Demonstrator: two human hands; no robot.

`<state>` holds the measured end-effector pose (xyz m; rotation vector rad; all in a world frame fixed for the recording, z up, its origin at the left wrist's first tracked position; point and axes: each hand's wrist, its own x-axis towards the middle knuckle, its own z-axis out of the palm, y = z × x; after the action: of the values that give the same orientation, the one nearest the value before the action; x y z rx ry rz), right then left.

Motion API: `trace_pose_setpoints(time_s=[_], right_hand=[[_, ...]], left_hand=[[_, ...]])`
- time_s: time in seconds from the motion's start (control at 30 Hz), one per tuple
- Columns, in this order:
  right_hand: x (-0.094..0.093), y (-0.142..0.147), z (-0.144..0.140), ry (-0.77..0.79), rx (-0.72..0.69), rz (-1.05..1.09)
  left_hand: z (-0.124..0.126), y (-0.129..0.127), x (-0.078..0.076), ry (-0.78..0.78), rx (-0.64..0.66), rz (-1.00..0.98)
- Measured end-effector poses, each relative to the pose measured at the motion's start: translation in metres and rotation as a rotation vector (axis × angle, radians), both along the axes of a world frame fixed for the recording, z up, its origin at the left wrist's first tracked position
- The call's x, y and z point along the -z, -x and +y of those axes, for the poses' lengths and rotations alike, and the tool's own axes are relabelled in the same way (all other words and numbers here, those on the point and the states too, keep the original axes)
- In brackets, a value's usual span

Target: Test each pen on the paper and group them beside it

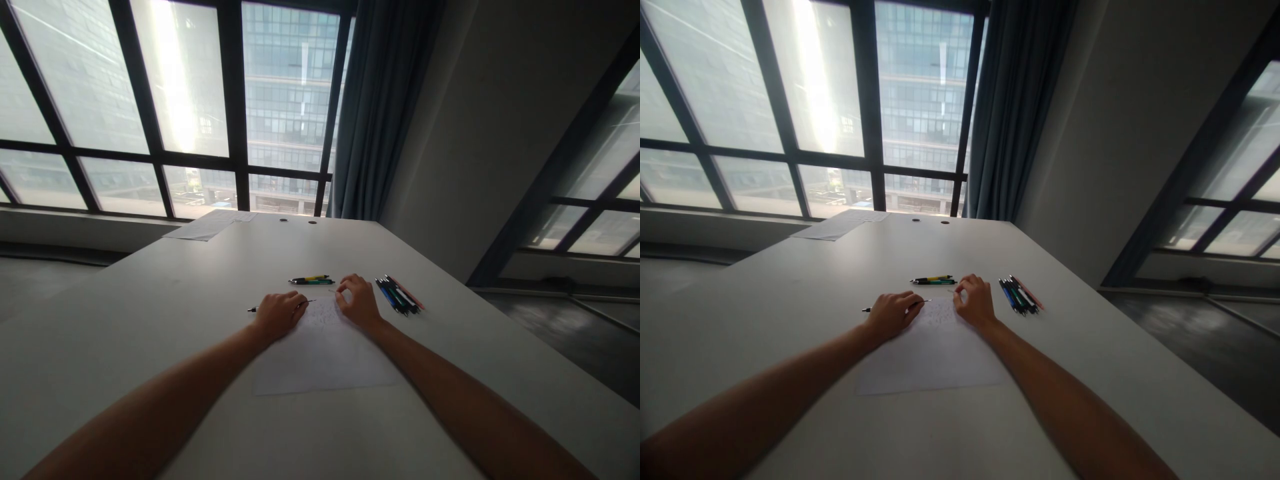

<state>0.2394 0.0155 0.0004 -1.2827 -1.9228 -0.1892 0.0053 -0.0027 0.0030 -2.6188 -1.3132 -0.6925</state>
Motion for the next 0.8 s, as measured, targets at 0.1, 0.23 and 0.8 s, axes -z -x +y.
trace_pose_setpoints(time_s=[0.1,0.23,0.8], right_hand=[[0.004,-0.001,0.003,0.039,0.130,-0.117],[0.008,0.000,0.006,0.085,0.161,-0.183],[-0.003,0.027,-0.023,-0.040,-0.416,-0.126]], left_hand=[[0.000,0.000,0.001,-0.001,0.001,0.010],[0.001,0.000,0.002,-0.005,0.003,0.008],[0.000,-0.001,0.001,-0.019,0.015,0.015]])
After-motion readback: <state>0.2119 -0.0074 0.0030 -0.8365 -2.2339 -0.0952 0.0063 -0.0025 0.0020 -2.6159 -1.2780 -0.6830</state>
